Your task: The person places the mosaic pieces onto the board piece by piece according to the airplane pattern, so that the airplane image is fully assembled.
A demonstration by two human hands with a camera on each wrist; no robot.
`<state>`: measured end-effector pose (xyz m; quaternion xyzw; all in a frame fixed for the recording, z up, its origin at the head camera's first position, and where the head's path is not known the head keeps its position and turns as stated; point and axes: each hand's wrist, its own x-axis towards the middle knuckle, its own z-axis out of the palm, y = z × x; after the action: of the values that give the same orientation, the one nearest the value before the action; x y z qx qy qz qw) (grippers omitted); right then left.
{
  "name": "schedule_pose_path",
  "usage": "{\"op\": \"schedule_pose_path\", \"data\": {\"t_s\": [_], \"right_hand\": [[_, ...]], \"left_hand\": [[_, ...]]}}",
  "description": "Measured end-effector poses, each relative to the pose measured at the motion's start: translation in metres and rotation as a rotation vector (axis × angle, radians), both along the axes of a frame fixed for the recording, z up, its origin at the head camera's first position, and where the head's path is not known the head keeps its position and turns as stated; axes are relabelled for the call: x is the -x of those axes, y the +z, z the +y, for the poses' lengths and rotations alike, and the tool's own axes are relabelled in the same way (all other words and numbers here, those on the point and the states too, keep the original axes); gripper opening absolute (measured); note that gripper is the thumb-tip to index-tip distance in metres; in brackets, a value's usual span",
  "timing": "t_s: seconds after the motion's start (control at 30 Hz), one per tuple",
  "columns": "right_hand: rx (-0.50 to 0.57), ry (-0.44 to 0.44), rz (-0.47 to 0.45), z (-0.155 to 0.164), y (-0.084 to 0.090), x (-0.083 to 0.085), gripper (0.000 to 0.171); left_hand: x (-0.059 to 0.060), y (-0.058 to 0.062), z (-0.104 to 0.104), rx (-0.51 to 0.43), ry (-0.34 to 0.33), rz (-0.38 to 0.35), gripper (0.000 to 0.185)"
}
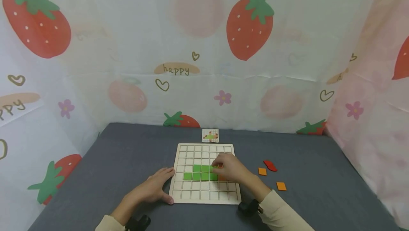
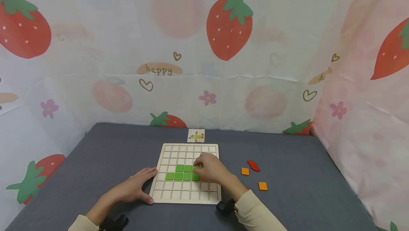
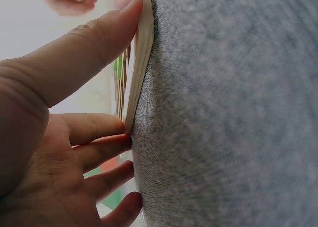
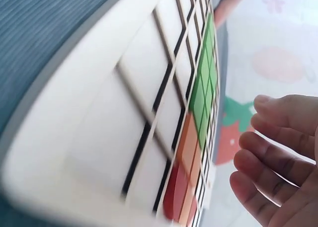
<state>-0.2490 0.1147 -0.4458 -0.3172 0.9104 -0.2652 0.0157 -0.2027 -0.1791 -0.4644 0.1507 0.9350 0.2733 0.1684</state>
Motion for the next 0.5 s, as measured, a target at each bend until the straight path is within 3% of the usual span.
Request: {"op": "schedule_pose_path", "data": {"t_s": [0.5], "right_hand": [[0.014, -0.076, -0.049, 0.066, -0.004, -0.01, 0.012]], "left_hand": [[0.001, 0.0, -0.001, -0.008, -0.002, 0.0, 0.101]]}}
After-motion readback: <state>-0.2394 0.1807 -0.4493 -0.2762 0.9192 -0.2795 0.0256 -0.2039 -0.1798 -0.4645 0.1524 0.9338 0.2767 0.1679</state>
